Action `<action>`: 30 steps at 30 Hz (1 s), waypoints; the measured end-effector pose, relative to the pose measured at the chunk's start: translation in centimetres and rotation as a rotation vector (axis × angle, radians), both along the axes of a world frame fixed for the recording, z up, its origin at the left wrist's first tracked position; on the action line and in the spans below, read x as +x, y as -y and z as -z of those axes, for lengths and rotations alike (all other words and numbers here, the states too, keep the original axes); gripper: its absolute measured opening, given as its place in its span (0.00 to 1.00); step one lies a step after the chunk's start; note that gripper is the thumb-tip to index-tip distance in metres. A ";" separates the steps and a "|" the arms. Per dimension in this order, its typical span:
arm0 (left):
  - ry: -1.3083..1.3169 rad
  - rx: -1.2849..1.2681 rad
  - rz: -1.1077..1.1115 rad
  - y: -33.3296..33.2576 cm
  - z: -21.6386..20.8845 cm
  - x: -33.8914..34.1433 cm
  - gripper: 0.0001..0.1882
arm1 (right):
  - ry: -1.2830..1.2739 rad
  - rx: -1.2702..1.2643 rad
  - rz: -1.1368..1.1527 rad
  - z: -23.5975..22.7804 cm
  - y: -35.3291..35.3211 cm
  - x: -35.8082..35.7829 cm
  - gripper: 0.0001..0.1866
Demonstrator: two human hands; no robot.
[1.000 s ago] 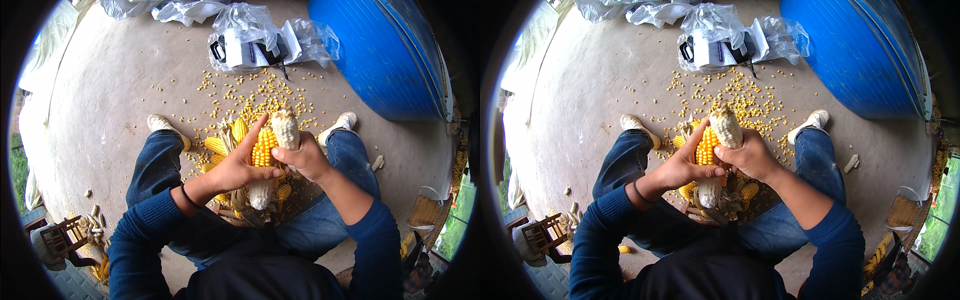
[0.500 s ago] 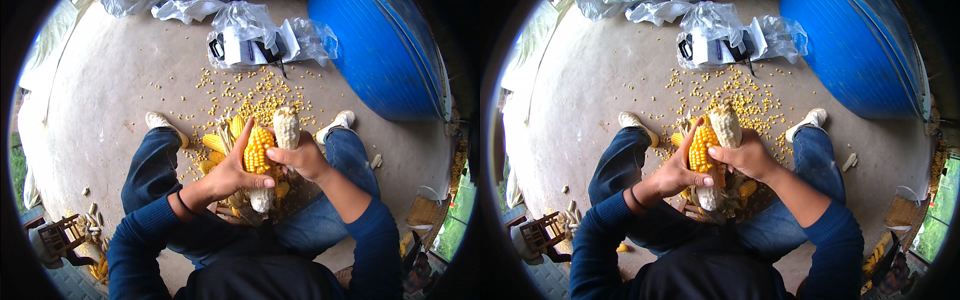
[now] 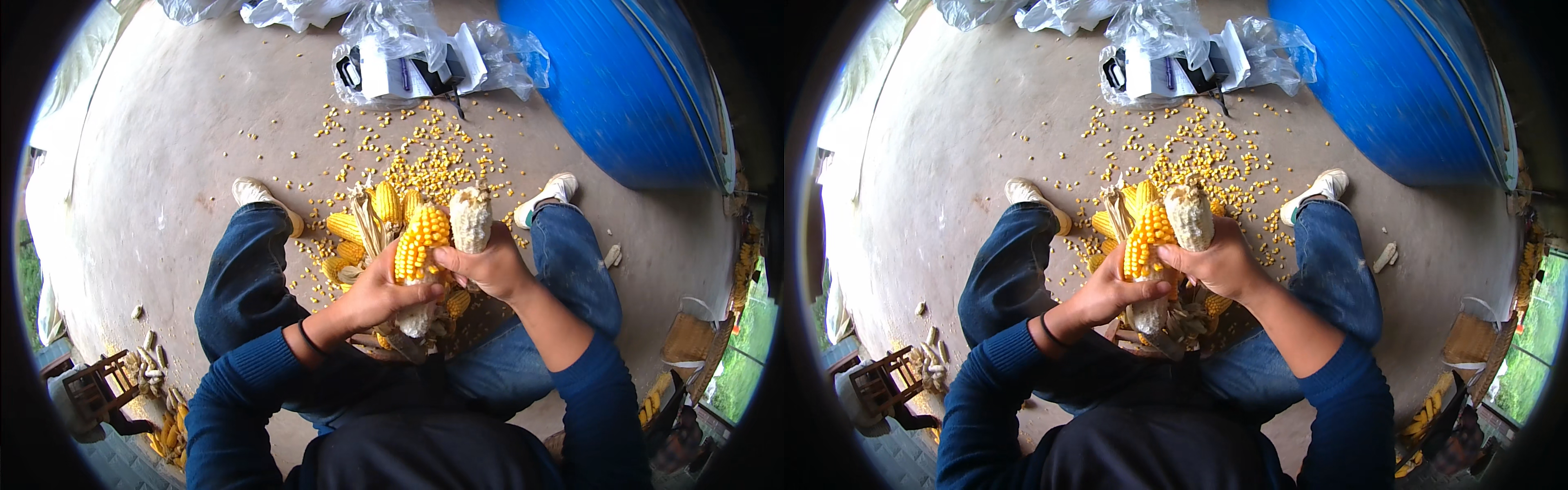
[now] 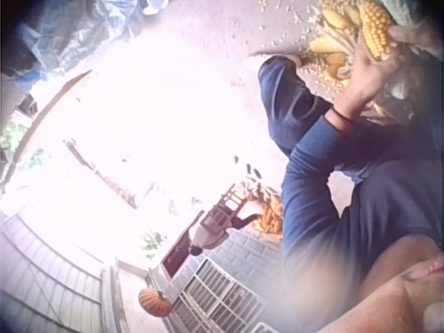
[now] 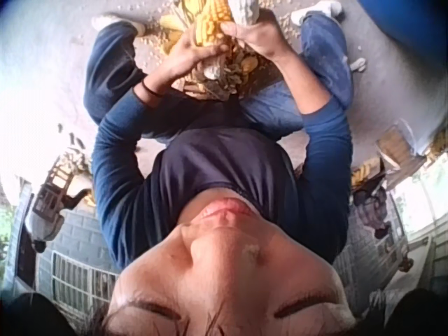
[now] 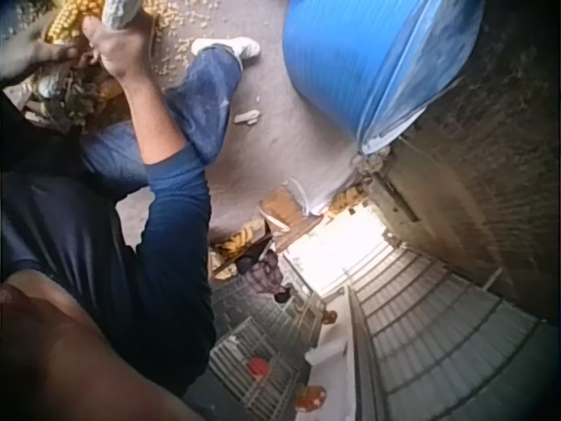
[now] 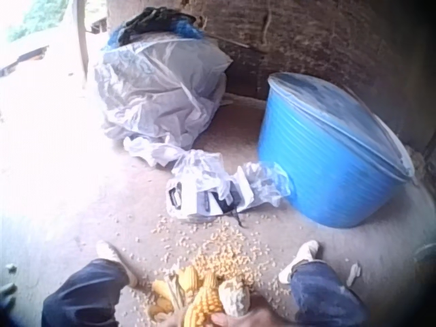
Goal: The person sits on a concrete floor and shucks dried corn cobs by hand, removing kernels that fall onto the ground. They handle multiple cobs one at a time, rotating them to strip kernels and occasionally adjusting their grip.
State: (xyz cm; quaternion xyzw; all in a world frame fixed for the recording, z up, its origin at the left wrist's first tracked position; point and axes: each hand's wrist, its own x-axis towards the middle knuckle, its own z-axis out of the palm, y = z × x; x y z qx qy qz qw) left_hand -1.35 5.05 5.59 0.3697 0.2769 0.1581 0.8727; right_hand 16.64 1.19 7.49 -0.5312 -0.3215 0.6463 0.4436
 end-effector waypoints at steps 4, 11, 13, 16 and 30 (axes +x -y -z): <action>-0.154 0.358 -0.056 0.5 0.6 0.4 0.30 | 0.006 0.024 -0.028 -0.2 -0.5 0.2 0.08; -0.040 0.101 -0.035 -0.3 -0.9 0.4 0.29 | -0.121 -0.016 0.014 -0.3 -0.3 0.1 0.11; -0.046 0.065 -0.023 -0.4 -1.0 0.4 0.29 | -0.088 -0.018 -0.011 -0.3 -0.3 0.4 0.12; -0.283 0.336 -0.009 -0.1 -0.6 0.6 0.29 | 0.028 0.129 -0.040 0.2 -0.4 0.1 0.18; -0.255 0.376 -0.060 -0.2 0.9 0.2 0.32 | 0.299 0.257 -0.093 0.0 -0.3 -0.6 0.27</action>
